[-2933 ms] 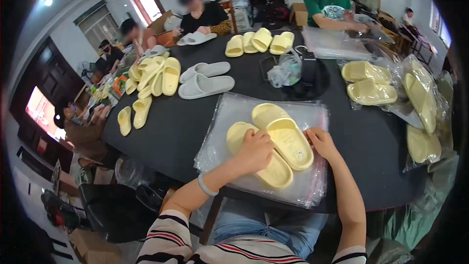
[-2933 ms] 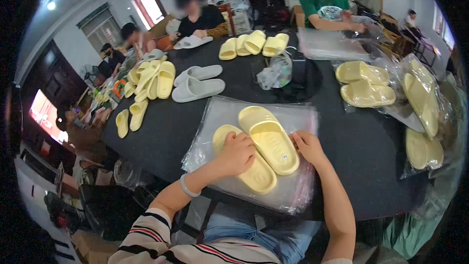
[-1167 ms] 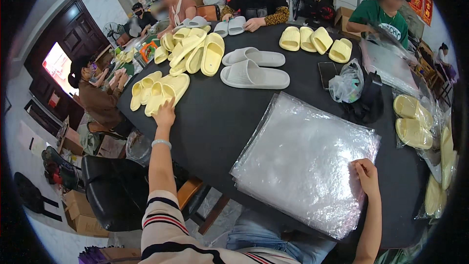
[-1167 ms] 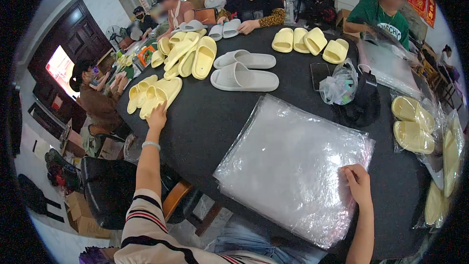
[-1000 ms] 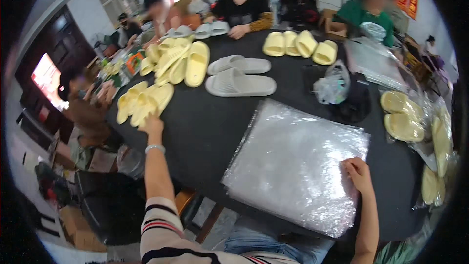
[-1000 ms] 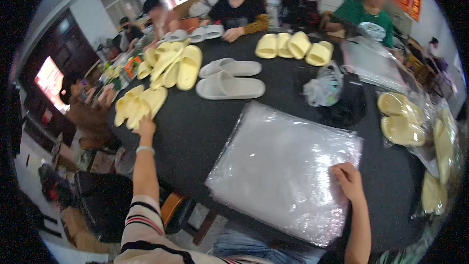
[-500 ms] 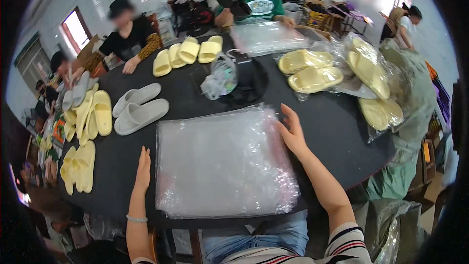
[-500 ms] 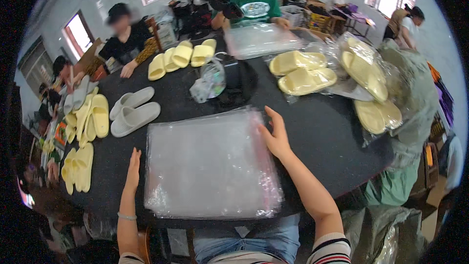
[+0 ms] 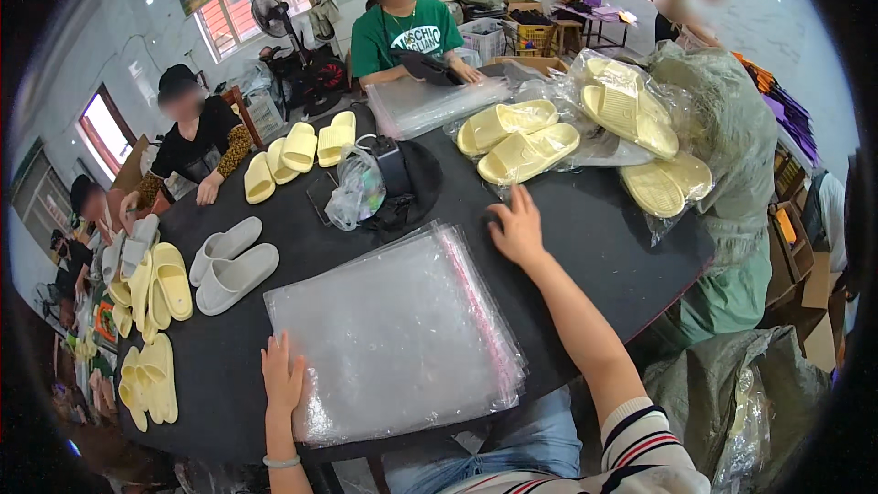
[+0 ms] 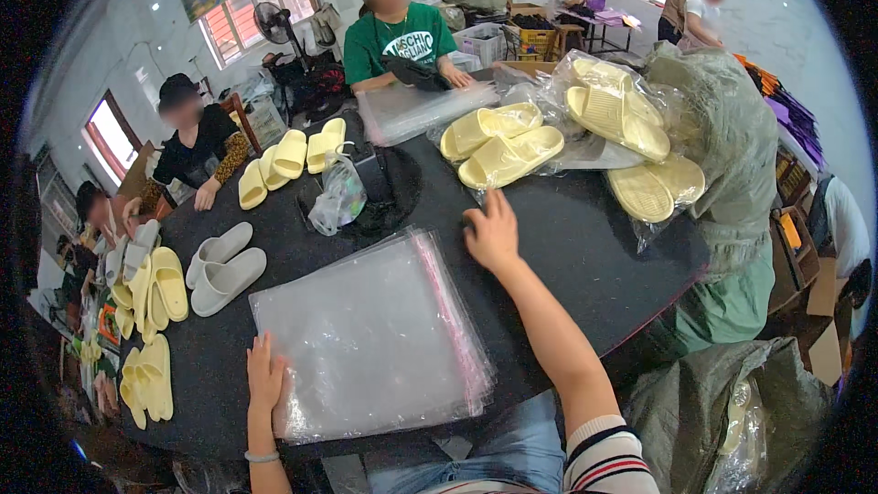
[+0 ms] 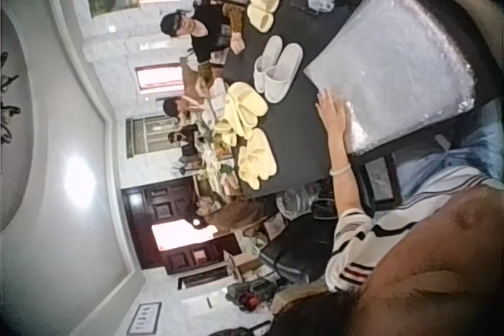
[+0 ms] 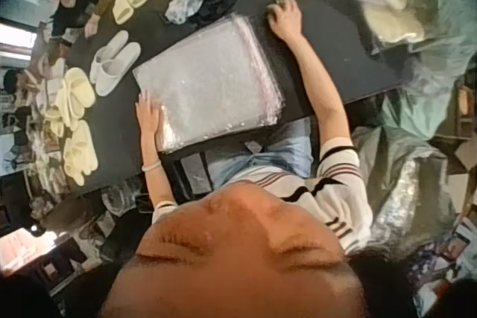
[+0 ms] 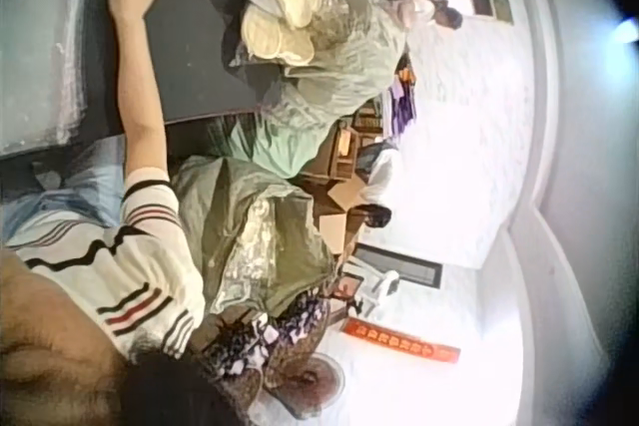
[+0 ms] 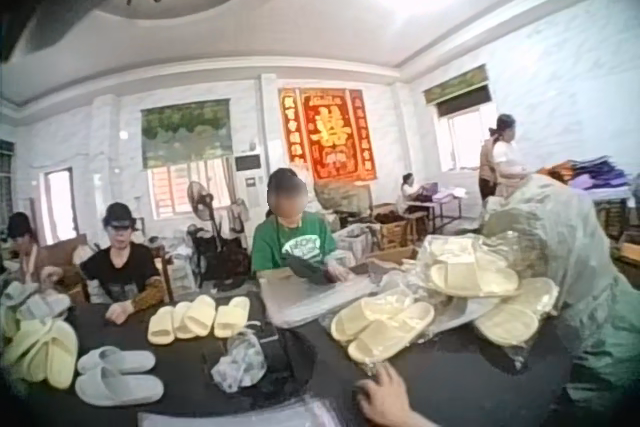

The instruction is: The person places pairs of slippers into clear plastic bags at a work table. They handle yellow, white, pink, and black slippers, picking them up, inserting them into bags, and arranging them on the table. Other workers are visible in the background performing similar tasks.

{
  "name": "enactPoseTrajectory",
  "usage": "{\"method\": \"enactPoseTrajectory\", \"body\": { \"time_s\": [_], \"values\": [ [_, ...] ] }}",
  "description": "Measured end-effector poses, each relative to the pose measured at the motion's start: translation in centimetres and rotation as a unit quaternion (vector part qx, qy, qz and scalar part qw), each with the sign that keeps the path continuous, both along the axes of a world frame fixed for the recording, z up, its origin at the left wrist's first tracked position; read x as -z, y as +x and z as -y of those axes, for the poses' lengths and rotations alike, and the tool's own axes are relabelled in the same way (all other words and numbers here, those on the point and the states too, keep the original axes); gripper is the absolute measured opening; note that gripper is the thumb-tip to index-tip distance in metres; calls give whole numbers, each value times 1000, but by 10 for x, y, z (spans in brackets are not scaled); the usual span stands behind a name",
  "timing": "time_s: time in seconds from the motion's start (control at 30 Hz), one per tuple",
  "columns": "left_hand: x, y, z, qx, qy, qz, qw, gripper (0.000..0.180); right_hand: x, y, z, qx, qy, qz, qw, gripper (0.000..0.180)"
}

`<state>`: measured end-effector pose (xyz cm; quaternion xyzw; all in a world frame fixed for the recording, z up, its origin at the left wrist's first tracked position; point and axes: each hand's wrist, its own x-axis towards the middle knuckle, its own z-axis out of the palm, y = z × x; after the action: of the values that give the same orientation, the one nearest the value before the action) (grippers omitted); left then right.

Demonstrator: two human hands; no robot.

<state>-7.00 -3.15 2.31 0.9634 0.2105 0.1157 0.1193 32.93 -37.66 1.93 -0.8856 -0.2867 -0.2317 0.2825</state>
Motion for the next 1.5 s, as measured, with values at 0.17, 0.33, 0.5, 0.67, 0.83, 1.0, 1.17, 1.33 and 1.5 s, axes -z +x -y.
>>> {"method": "enactPoseTrajectory", "body": {
  "time_s": [0.17,0.33,0.5,0.67,0.83,1.0,1.17,1.33,1.5],
  "values": [
    [4,1,-1,-8,35,-8,999,59,2,29,3,74,-98,95,988,28],
    [2,3,2,-4,19,13,1000,58,14,44,4,11,-22,-34,999,35],
    [0,3,4,-11,14,9,1000,58,-4,50,17,-67,171,-45,982,29],
    [0,-1,3,-20,25,1,999,58,-80,10,20,-66,269,49,960,14],
    [3,-3,0,-16,36,4,999,59,-146,-17,24,-77,279,73,954,10],
    [6,4,-2,-3,35,6,999,59,-185,-7,12,-114,258,183,942,12],
    [4,2,1,-20,32,-12,999,60,-232,-79,-35,-262,212,138,931,11],
    [9,3,-6,-8,24,-12,1000,59,-190,-224,-82,-489,-46,146,859,24],
    [15,-5,-13,4,30,13,999,55,-103,-320,-72,-656,-146,122,730,21]
  ]
}}
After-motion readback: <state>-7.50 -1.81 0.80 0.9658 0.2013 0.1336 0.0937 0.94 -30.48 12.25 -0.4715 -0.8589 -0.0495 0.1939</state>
